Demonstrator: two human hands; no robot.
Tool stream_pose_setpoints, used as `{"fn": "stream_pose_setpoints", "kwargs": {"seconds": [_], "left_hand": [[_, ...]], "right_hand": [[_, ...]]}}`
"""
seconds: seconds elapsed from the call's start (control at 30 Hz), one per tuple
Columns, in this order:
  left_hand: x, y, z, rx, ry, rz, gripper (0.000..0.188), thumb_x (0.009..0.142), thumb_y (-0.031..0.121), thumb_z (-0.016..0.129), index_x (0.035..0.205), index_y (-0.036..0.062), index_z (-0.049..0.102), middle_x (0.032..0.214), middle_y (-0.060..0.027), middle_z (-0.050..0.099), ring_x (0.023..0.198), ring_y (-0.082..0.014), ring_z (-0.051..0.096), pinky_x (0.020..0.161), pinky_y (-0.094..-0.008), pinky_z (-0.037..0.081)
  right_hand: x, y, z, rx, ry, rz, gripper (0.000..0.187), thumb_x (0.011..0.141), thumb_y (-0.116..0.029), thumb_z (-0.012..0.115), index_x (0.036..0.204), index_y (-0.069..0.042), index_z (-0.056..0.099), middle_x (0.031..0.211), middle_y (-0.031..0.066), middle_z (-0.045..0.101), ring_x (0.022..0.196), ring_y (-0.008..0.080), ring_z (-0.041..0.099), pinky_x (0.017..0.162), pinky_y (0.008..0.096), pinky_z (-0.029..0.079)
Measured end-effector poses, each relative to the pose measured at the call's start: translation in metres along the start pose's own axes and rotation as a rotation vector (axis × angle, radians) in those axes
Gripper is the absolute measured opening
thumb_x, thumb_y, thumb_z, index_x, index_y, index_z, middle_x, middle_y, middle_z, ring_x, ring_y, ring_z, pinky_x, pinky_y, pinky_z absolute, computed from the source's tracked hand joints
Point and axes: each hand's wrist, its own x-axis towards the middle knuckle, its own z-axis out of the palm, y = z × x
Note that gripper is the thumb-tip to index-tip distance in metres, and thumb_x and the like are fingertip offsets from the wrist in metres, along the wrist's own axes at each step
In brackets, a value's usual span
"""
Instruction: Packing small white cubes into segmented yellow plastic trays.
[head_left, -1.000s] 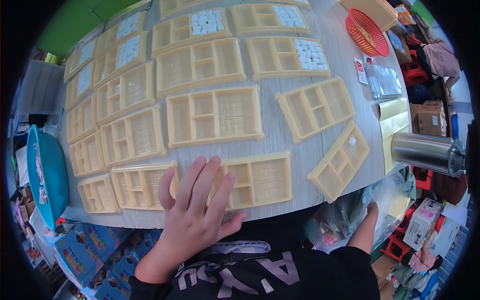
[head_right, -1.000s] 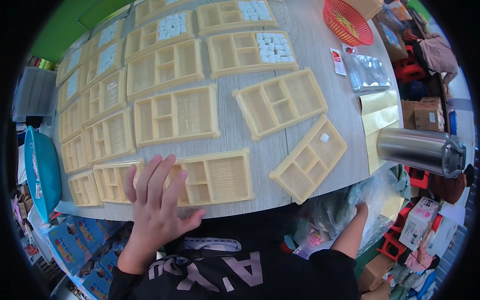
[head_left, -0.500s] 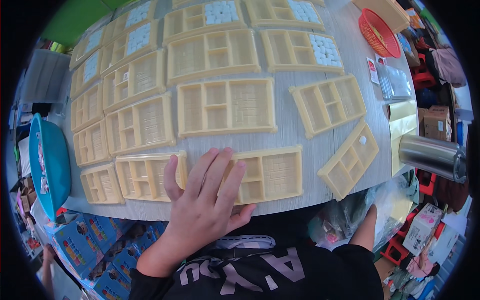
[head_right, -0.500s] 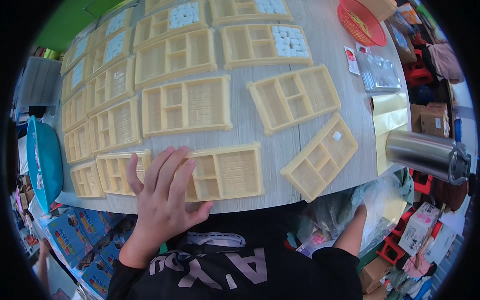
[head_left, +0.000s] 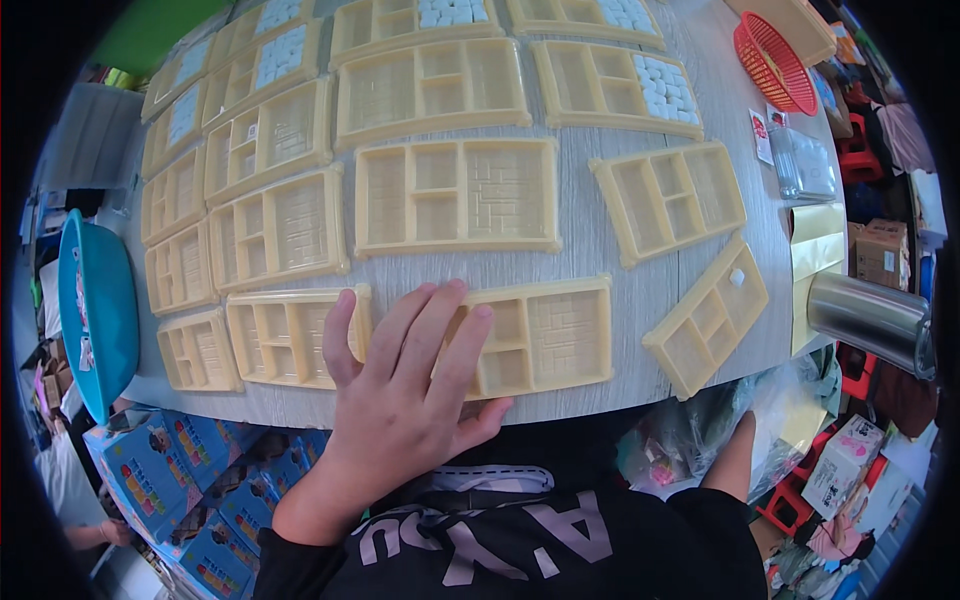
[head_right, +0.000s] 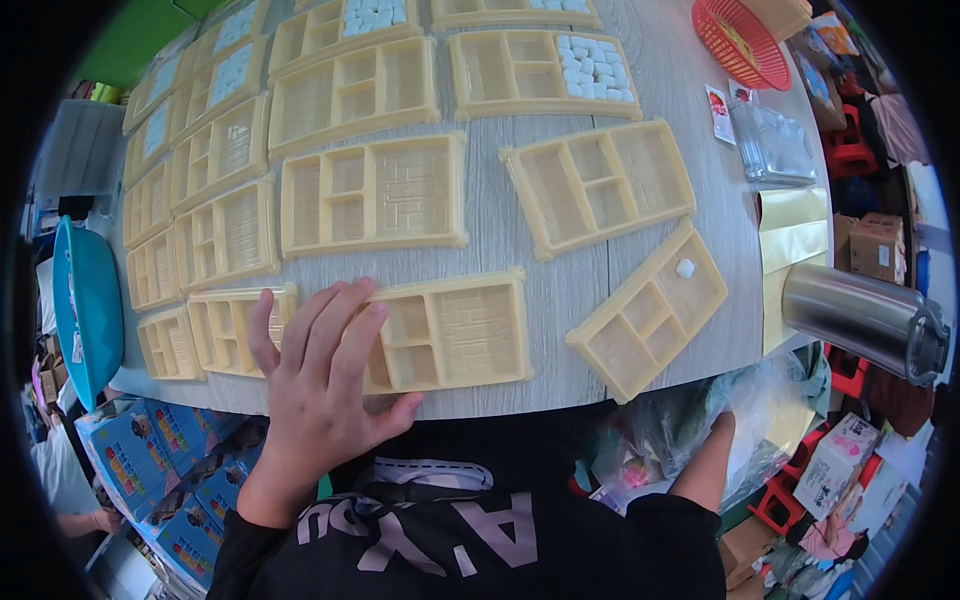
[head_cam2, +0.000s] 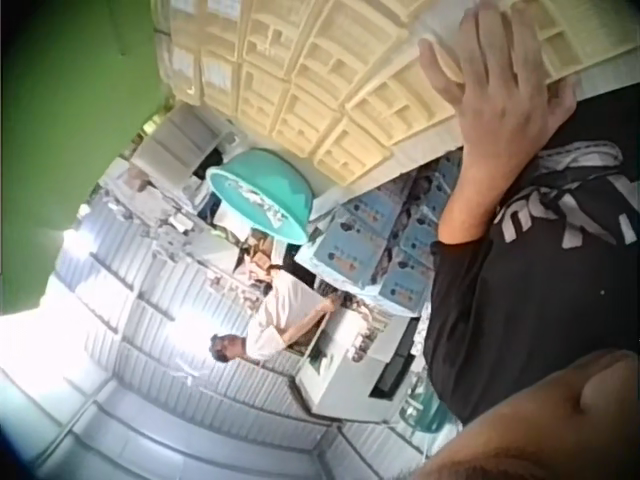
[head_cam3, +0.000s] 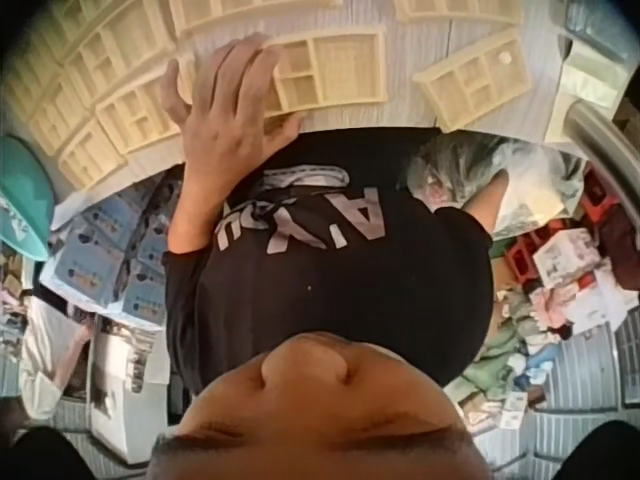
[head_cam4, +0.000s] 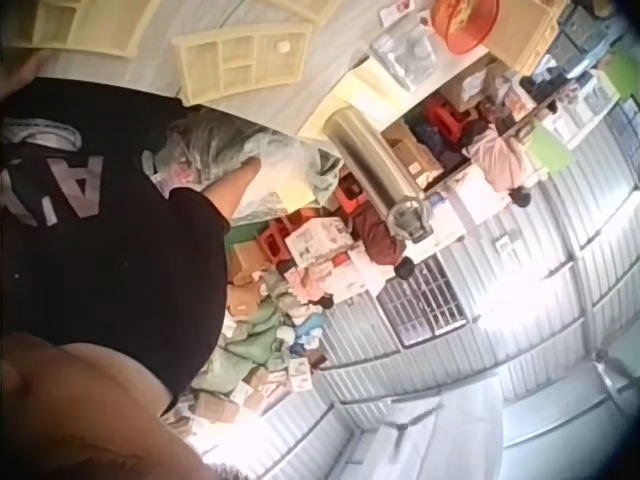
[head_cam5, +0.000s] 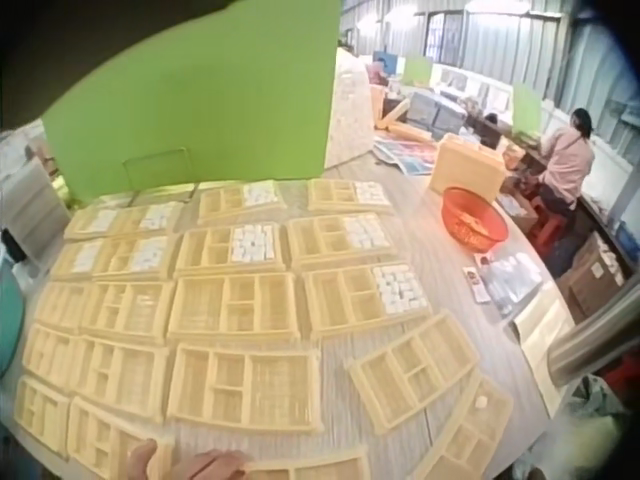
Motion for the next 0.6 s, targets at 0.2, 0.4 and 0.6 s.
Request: {"fn": "stream_pose_setpoints", "kwargs": {"seconds": [0.2,0.4,0.6], "left_hand": [[-0.002,-0.003,-0.001,-0.001,-0.004,-0.004,0.068,0.089,0.052,0.069,0.139,0.0091,0.051,0.142,-0.0116,0.058,0.130,-0.0295,0.056,0.121,-0.0633,0.016],[0.000,-0.001,0.005,-0.025,-0.004,0.023,0.069,0.088,0.050,0.071,0.140,0.0094,0.051,0.142,-0.0117,0.058,0.130,-0.0295,0.056,0.121,-0.0634,0.016],[-0.002,-0.003,0.000,-0.014,-0.003,0.000,0.069,0.088,0.050,0.071,0.140,0.0091,0.051,0.142,-0.0119,0.058,0.130,-0.0299,0.056,0.122,-0.0624,0.017]], "right_hand": [[-0.030,0.043,0.002,0.062,0.052,0.019,0.046,0.091,-0.007,0.063,0.137,-0.005,0.060,0.092,0.0199,0.072,0.074,0.0292,0.071,0.059,0.0431,0.055],[-0.052,0.101,-0.025,0.172,0.111,0.071,0.046,0.091,-0.006,0.062,0.137,-0.006,0.060,0.091,0.0204,0.072,0.072,0.0299,0.070,0.057,0.0437,0.054],[-0.079,0.127,-0.029,0.265,0.161,0.116,0.047,0.092,-0.005,0.061,0.138,-0.006,0.059,0.090,0.0209,0.072,0.069,0.0305,0.070,0.054,0.0443,0.054]]}}
